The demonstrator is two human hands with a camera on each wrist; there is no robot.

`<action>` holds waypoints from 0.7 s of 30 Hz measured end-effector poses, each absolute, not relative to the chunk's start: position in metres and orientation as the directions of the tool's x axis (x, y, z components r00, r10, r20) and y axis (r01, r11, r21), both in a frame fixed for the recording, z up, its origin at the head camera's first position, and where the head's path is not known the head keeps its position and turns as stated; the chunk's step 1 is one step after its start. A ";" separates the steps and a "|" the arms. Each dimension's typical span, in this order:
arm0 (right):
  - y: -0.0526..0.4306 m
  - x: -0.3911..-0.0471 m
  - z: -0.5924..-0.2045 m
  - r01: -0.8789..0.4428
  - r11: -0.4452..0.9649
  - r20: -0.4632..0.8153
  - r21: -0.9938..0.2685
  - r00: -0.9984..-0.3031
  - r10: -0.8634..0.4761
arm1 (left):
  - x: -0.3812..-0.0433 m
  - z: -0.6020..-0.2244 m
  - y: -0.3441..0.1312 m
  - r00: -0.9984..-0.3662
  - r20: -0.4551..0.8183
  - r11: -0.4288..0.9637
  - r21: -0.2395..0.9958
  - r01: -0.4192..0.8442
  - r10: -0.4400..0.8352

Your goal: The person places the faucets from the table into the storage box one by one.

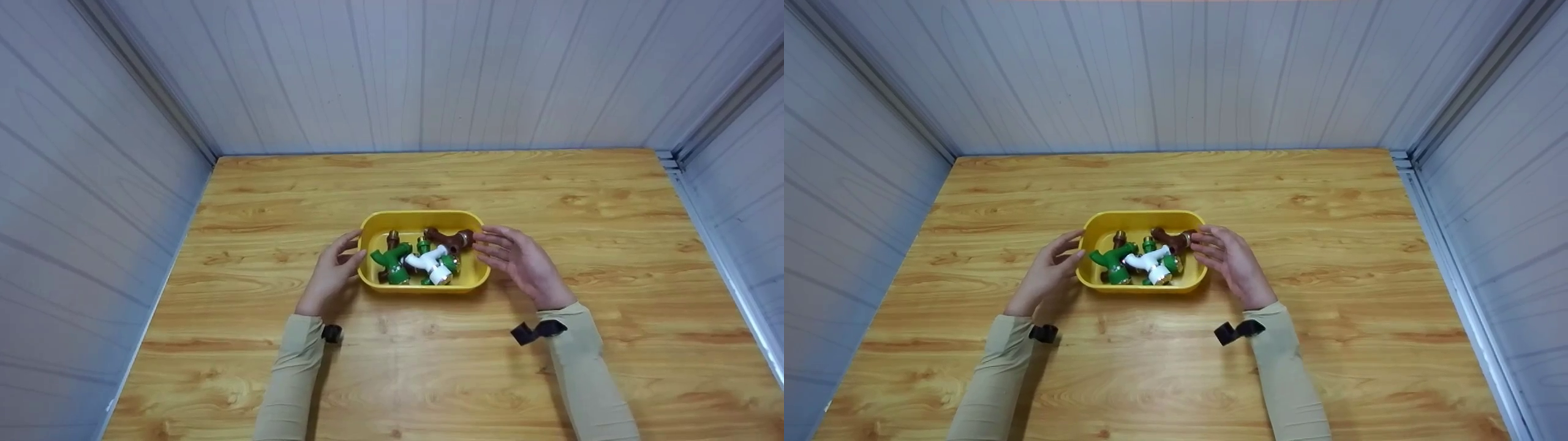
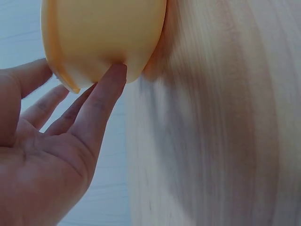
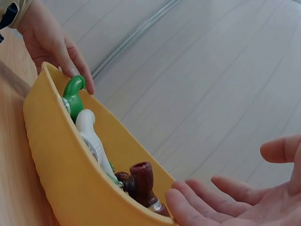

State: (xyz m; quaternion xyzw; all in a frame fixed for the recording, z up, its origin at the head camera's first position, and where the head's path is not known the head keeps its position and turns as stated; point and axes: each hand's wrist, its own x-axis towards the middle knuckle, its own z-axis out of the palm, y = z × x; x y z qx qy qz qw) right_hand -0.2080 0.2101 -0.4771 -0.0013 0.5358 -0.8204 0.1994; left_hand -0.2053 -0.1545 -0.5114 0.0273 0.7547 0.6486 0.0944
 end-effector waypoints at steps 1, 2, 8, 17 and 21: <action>0.211 -0.207 -0.477 0.322 -0.327 -0.210 -0.889 -0.919 -0.333 | -0.204 -0.510 -0.155 -0.980 -0.113 0.163 0.983 -0.086 0.162; 0.213 -0.206 -0.478 0.316 -0.304 -0.209 -0.899 -0.918 -0.336 | -0.203 -0.509 -0.155 -0.980 -0.116 0.177 0.980 -0.087 0.162; 0.222 -0.199 -0.477 0.270 -0.161 -0.203 -0.949 -0.919 -0.339 | -0.199 -0.510 -0.155 -0.989 -0.061 0.336 0.942 -0.013 0.133; 0.235 -0.192 -0.470 0.195 0.136 -0.225 -0.971 -0.937 -0.266 | -0.187 -0.489 -0.154 -0.995 0.011 0.494 0.868 0.059 0.100; 0.240 -0.191 -0.470 0.138 0.253 -0.201 -0.958 -0.949 -0.245 | -0.183 -0.481 -0.150 -0.992 0.055 0.549 0.829 0.107 0.111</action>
